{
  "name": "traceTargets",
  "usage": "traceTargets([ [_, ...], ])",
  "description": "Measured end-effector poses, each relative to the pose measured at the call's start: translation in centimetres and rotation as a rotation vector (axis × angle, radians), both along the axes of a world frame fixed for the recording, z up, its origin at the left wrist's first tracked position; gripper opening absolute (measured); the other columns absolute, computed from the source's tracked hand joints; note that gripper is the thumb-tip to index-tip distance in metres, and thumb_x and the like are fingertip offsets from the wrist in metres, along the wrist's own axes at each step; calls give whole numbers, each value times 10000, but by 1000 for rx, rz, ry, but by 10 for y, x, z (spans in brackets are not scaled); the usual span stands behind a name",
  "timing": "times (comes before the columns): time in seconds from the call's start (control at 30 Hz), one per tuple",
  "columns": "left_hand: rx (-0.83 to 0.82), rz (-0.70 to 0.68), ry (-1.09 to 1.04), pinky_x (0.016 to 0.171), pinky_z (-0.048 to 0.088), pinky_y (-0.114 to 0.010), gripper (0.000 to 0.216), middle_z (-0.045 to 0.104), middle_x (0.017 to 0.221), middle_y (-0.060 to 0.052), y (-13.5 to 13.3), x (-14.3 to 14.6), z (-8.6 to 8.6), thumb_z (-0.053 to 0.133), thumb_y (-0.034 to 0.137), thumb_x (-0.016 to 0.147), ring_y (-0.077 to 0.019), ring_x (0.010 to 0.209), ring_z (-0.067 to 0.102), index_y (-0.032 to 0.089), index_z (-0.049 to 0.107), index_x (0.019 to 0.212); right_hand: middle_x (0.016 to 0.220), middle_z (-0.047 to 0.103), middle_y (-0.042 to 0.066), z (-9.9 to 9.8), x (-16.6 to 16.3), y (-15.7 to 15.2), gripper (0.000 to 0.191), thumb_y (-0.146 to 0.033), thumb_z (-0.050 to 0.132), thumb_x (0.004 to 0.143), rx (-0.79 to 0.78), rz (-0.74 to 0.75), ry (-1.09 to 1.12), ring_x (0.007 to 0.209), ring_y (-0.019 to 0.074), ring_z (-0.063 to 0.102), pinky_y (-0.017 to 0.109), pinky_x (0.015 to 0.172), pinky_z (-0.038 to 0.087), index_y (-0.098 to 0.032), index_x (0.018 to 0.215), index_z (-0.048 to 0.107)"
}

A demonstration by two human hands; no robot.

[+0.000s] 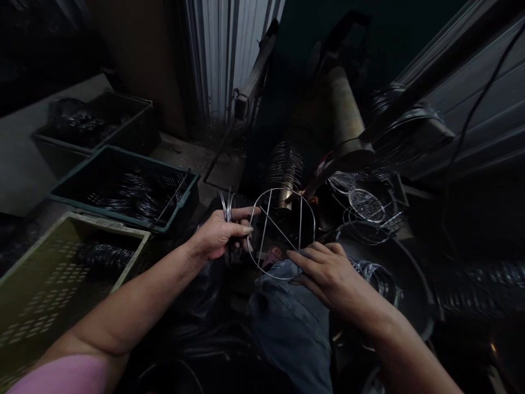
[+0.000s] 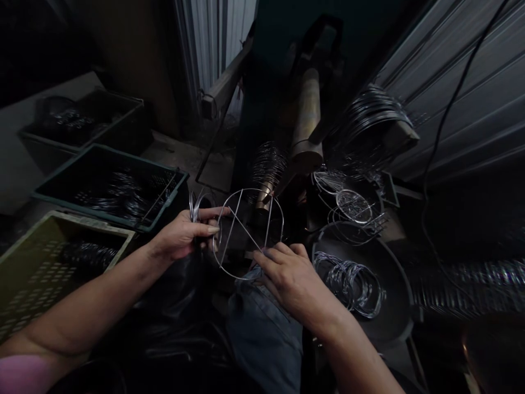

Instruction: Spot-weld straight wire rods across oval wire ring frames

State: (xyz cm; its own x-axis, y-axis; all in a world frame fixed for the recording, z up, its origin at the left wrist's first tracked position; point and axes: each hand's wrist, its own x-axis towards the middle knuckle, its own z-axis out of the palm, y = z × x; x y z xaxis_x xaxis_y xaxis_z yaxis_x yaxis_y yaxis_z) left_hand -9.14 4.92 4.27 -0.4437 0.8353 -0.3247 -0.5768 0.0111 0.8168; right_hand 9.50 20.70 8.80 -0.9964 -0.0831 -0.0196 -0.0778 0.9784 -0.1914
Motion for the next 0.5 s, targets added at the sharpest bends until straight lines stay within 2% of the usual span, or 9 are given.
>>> traceTargets([
  [0.33,21,21,-43,403,321,-187,441,511,571,31,1,5,8,618,102,658,-83,435,525,151,598,1096,931,623,64,17,1,5,316,-247,549,840,-18,19,-66,852,191,530,347,745,324,-189,1149,524],
  [0.43,32,40,-94,452,370,-189,414,563,638,3,-4,5,0,602,160,719,-90,492,565,171,578,1133,1016,618,63,32,8,3,319,-239,498,868,-12,37,-3,935,195,531,365,818,310,-200,1185,492],
  [0.5,13,80,-118,474,393,-189,390,596,694,-23,-8,6,-11,593,191,741,-117,562,609,172,580,1131,1035,620,61,42,5,-4,295,-221,455,885,19,22,83,962,198,530,370,840,297,-199,1176,499],
])
